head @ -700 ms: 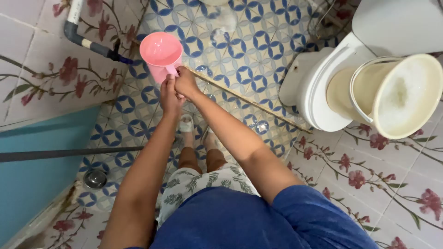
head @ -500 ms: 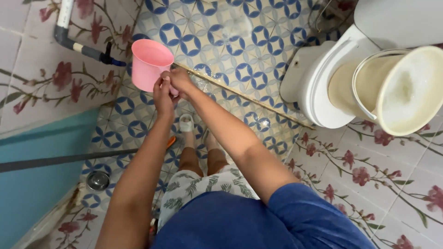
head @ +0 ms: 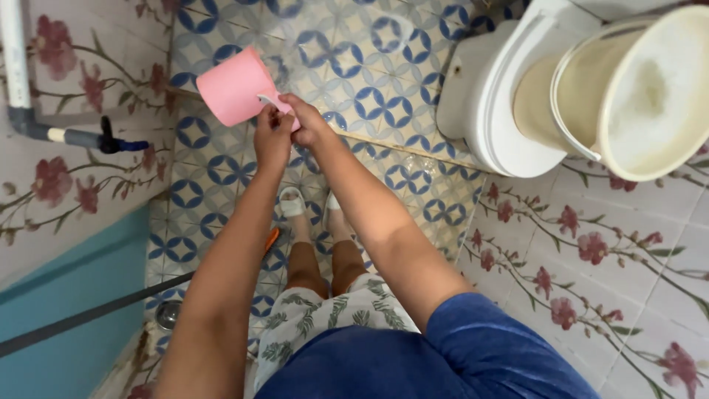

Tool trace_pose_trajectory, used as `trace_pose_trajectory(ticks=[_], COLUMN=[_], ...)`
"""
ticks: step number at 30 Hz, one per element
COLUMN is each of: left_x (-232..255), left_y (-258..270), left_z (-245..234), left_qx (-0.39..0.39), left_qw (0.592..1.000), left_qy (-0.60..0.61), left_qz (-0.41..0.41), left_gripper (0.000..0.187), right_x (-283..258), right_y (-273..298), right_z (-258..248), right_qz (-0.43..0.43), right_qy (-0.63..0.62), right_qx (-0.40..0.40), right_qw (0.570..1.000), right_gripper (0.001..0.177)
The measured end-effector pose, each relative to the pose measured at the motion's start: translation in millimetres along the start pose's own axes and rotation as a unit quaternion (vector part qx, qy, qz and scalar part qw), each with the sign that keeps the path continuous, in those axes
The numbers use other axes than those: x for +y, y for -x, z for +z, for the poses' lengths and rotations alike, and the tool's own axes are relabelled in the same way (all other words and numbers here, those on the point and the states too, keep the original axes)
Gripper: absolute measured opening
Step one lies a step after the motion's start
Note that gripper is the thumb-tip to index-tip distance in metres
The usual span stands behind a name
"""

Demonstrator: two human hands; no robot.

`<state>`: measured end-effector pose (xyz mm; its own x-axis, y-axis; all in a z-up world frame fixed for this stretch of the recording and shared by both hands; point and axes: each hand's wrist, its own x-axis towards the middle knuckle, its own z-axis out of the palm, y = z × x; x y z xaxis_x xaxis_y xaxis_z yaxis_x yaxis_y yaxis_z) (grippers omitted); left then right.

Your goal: Scrubbing and rinsing a bathroom floor with soapy water and a squeegee.

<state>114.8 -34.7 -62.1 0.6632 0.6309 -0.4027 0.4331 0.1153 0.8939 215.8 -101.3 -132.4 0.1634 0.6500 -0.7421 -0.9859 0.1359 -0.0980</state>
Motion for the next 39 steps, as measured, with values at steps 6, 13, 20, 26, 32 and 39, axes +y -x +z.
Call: trace_pose_trajectory(ticks=[6, 13, 20, 26, 32, 39], left_x=[14.2, 40.9, 50.5, 40.0, 21.3, 38.8], left_y=[16.4, 43.1, 82.1, 114.0, 126.5, 132.5], left_z=[32.2, 35.3, 19.4, 1.4, -7.5, -28.6], left_qx=[-0.048, -0.096, -0.158, -0.200, -0.205, -0.228], left_qw=[0.998, 0.994, 0.980, 0.964, 0.963, 0.955], left_qy=[-0.010, 0.051, 0.094, 0.162, 0.147, 0.174], left_qz=[0.039, 0.026, 0.078, -0.071, -0.092, -0.078], left_gripper=[0.051, 0.059, 0.052, 0.051, 0.046, 0.047], right_x=[-20.4, -16.3, 13.6, 50.3, 77.3, 74.0], right_y=[22.1, 74.5, 111.1, 172.6, 192.0, 216.8], right_z=[-40.4, -39.7, -42.6, -1.5, 17.3, 36.8], right_qz=[-0.026, -0.080, -0.078, -0.200, -0.282, -0.257], right_qy=[-0.074, -0.124, -0.187, 0.006, 0.040, 0.112], right_qx=[-0.033, -0.044, -0.208, 0.048, 0.062, 0.078], right_qw=[0.996, 0.988, 0.957, 0.979, 0.957, 0.957], right_gripper=[0.035, 0.038, 0.038, 0.023, 0.020, 0.022])
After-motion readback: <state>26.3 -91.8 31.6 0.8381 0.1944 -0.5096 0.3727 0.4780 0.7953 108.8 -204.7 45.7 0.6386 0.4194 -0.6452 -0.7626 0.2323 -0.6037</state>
